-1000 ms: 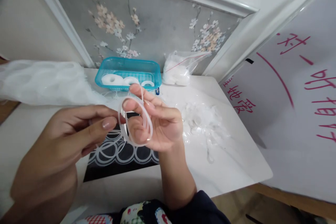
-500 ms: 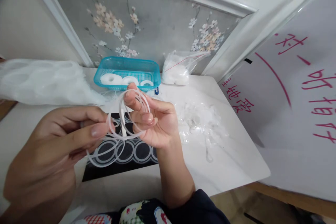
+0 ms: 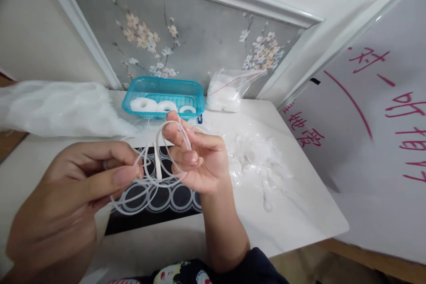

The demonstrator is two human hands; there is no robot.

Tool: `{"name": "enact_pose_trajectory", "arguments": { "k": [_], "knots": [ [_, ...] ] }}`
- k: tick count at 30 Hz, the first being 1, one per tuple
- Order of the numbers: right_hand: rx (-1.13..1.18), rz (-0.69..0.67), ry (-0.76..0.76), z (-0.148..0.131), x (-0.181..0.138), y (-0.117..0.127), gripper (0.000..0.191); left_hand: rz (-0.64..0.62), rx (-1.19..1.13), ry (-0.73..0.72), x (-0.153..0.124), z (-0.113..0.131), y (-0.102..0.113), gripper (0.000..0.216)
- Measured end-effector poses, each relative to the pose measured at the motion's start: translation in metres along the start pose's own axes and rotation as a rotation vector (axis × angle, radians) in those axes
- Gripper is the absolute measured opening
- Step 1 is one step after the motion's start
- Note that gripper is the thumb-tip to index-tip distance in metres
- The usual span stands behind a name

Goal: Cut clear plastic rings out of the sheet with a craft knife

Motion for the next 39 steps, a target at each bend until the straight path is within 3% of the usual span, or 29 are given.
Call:
{"name": "enact_pose_trajectory", "arguments": {
  "k": [7, 13, 19, 23, 30, 35, 39],
  "knots": [
    [0.010, -0.168, 0.060, -0.004, -0.004, -0.013, 0.022, -0.004, -0.020, -0.025, -0.002, 0.001, -0.001, 0.014],
    [0.002, -0.013, 0.010, -0.001, -0.004, -0.002, 0.032, -0.003, -0.025, -0.016, 0.000, 0.000, 0.000, 0.014],
    [0.050, -0.134, 0.046, -0.005, -0.004, -0.013, 0.024, 0.007, 0.024, -0.009, -0.001, 0.001, 0.004, 0.018],
    [0.048, -0.126, 0.059, -0.007, -0.005, -0.012, 0.025, 0.019, 0.045, -0.012, 0.000, 0.002, 0.005, 0.020],
    [-0.127, -0.104, 0.174, -0.021, -0.014, -0.017, 0.017, 0.081, 0.063, -0.070, 0.001, 0.008, 0.010, 0.018],
    [-0.370, 0.031, 0.336, -0.029, -0.025, -0.021, 0.023, 0.058, 0.069, -0.168, 0.003, 0.017, 0.014, 0.021],
    [-0.472, 0.068, 0.345, -0.020, -0.021, -0.022, 0.028, 0.068, 0.236, -0.227, 0.000, 0.018, 0.018, 0.045]
  ]
}}
Point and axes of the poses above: each hand's wrist, its own x-axis towards the middle knuckle, its own y-axis out of the back of the hand, z = x × y, the point moved 9 cm from there along x, towards the middle knuckle, and after that the axes turned 3 degrees about x, right-handed, at the moved point
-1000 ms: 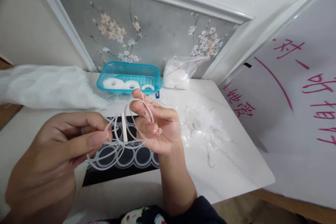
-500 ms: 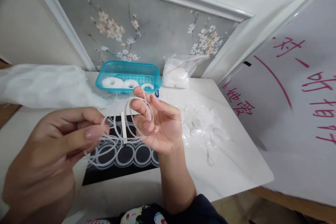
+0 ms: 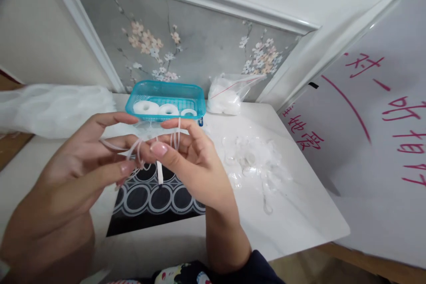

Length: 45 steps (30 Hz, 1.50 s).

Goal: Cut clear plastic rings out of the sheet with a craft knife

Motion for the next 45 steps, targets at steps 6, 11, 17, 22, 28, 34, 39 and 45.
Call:
{"name": "enact_pose_trajectory", "arguments": {
  "k": [6, 11, 17, 22, 28, 34, 39, 45],
  "knots": [
    [-0.033, -0.176, -0.113, 0.030, 0.014, -0.013, 0.061, -0.163, 0.447, -0.106, -0.011, -0.002, -0.008, 0.081],
    [-0.079, -0.272, -0.165, 0.050, 0.021, -0.014, 0.050, -0.283, 0.624, -0.092, -0.015, -0.003, -0.007, 0.085],
    [0.008, -0.335, -0.171, 0.059, 0.021, -0.019, 0.053, -0.231, 0.574, -0.018, -0.013, -0.003, 0.004, 0.064],
    [0.209, -0.289, -0.166, 0.056, 0.020, -0.025, 0.039, -0.140, 0.431, -0.004, -0.010, 0.001, 0.011, 0.054],
    [0.164, -0.270, -0.120, 0.057, 0.020, -0.031, 0.061, -0.138, 0.513, -0.034, -0.013, -0.001, 0.015, 0.057],
    [0.011, -0.266, -0.182, 0.063, 0.018, -0.027, 0.068, -0.115, 0.636, -0.044, -0.015, -0.004, 0.017, 0.053],
    [-0.068, -0.275, -0.213, 0.063, 0.017, -0.024, 0.062, -0.093, 0.621, -0.090, -0.013, 0.005, 0.015, 0.055],
    [0.092, -0.254, -0.110, 0.049, 0.019, -0.025, 0.040, -0.128, 0.473, -0.209, -0.005, 0.006, 0.016, 0.064]
  ]
}}
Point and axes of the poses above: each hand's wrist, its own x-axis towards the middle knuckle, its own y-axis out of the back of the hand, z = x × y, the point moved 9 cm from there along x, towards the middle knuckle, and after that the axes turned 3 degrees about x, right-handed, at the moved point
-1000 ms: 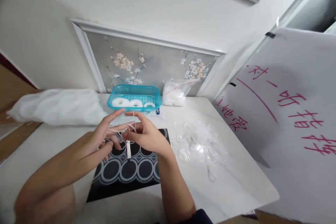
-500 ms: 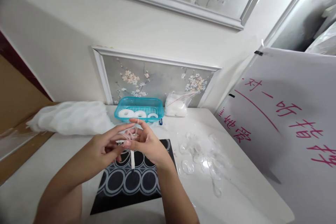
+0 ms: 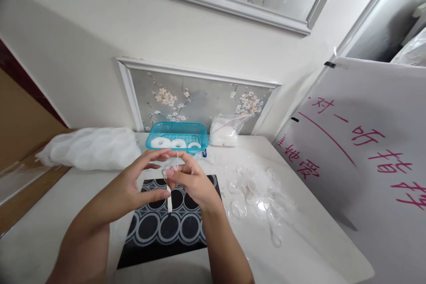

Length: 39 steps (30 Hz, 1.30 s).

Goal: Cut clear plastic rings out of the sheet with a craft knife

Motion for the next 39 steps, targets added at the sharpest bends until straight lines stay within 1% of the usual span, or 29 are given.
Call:
{"name": "enact_pose_trajectory", "arguments": {
  "k": [3, 5, 8, 10, 13, 15, 16, 17, 18, 20, 21, 23, 24, 26, 28, 30, 32, 34, 36, 38, 39],
  "knots": [
    [0.054, 0.009, 0.021, -0.002, 0.000, 0.004, 0.040, -0.024, -0.091, 0.063, 0.006, -0.018, -0.006, 0.075],
    [0.069, -0.021, 0.023, -0.002, 0.001, 0.004, 0.038, -0.040, -0.109, 0.092, 0.010, -0.023, -0.012, 0.074],
    [0.068, -0.088, 0.025, -0.002, 0.001, 0.000, 0.034, -0.147, -0.147, 0.022, 0.013, -0.011, -0.026, 0.063],
    [0.047, -0.084, 0.027, -0.004, 0.000, 0.001, 0.036, -0.162, -0.155, 0.000, 0.014, -0.004, -0.029, 0.050],
    [0.000, -0.015, 0.019, -0.007, -0.002, 0.008, 0.036, -0.039, -0.111, 0.049, 0.015, -0.005, -0.017, 0.026],
    [-0.055, 0.051, 0.003, -0.010, -0.004, 0.015, 0.031, 0.077, -0.074, 0.075, 0.012, -0.007, -0.004, 0.020],
    [-0.087, 0.060, -0.022, -0.009, -0.005, 0.017, 0.028, 0.139, -0.057, 0.080, 0.010, -0.007, 0.002, 0.019],
    [-0.112, 0.046, -0.057, -0.006, -0.007, 0.016, 0.026, 0.193, -0.042, 0.076, 0.007, -0.006, 0.007, 0.019],
    [-0.121, 0.004, -0.101, -0.002, -0.008, 0.013, 0.023, 0.236, -0.029, 0.067, 0.004, -0.004, 0.011, 0.018],
    [-0.100, -0.140, -0.199, 0.009, -0.013, -0.001, 0.019, 0.287, 0.000, 0.051, -0.002, 0.001, 0.014, 0.017],
    [-0.080, -0.213, -0.229, 0.013, -0.015, -0.009, 0.018, 0.290, 0.020, 0.056, -0.004, 0.002, 0.014, 0.016],
    [-0.026, -0.287, -0.208, 0.017, -0.016, -0.020, 0.020, 0.233, 0.091, 0.115, -0.006, -0.003, 0.010, 0.017],
    [0.007, -0.285, -0.171, 0.017, -0.015, -0.022, 0.024, 0.167, 0.134, 0.160, -0.006, -0.008, 0.005, 0.018],
    [0.083, -0.215, -0.087, 0.017, -0.009, -0.020, 0.031, -0.003, 0.182, 0.231, -0.004, -0.020, -0.005, 0.020],
    [0.161, -0.110, -0.028, 0.021, -0.002, -0.014, 0.035, -0.129, 0.160, 0.235, -0.002, -0.027, -0.011, 0.022],
    [0.208, 0.013, 0.043, 0.024, 0.005, -0.006, 0.033, -0.145, 0.139, 0.211, 0.001, -0.028, -0.010, 0.023],
    [0.237, 0.170, 0.133, 0.024, 0.009, 0.006, 0.028, -0.120, 0.173, 0.211, 0.003, -0.028, -0.007, 0.026],
    [0.288, 0.308, 0.181, 0.028, 0.007, 0.018, 0.026, -0.133, 0.220, 0.222, 0.004, -0.027, -0.010, 0.032],
    [0.380, 0.372, 0.175, 0.035, 0.005, 0.026, 0.030, -0.188, 0.258, 0.210, 0.003, -0.025, -0.017, 0.043],
    [0.432, 0.371, 0.157, 0.039, 0.006, 0.035, 0.039, -0.251, 0.307, 0.174, -0.001, -0.023, -0.024, 0.050],
    [0.414, 0.368, 0.160, 0.038, 0.009, 0.041, 0.042, -0.289, 0.334, 0.160, -0.003, -0.023, -0.027, 0.050]
  ]
}}
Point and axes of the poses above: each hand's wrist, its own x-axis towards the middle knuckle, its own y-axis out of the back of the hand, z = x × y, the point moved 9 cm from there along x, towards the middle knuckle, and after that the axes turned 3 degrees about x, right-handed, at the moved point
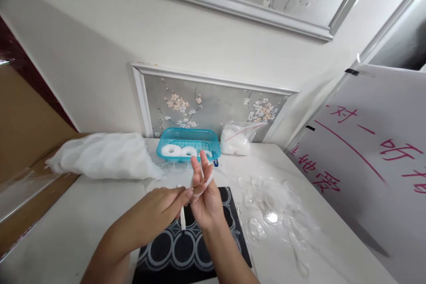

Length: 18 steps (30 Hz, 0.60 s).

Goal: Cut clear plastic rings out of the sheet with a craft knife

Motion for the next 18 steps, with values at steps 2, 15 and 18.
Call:
{"name": "enact_pose_trajectory", "arguments": {
  "k": [2, 15, 18],
  "knots": [
    [-0.130, 0.009, 0.074, -0.011, 0.018, 0.009, 0.047, -0.059, 0.043, -0.004, -0.006, -0.003, -0.004, 0.046],
    [-1.879, -0.216, -0.237, 0.032, 0.196, 0.033, 0.034, 0.060, -0.005, 0.197, -0.027, -0.048, 0.033, 0.044],
    [-2.114, -0.301, -0.268, 0.044, 0.203, 0.034, 0.035, 0.073, -0.019, 0.207, -0.028, -0.053, 0.036, 0.044]
  ]
}}
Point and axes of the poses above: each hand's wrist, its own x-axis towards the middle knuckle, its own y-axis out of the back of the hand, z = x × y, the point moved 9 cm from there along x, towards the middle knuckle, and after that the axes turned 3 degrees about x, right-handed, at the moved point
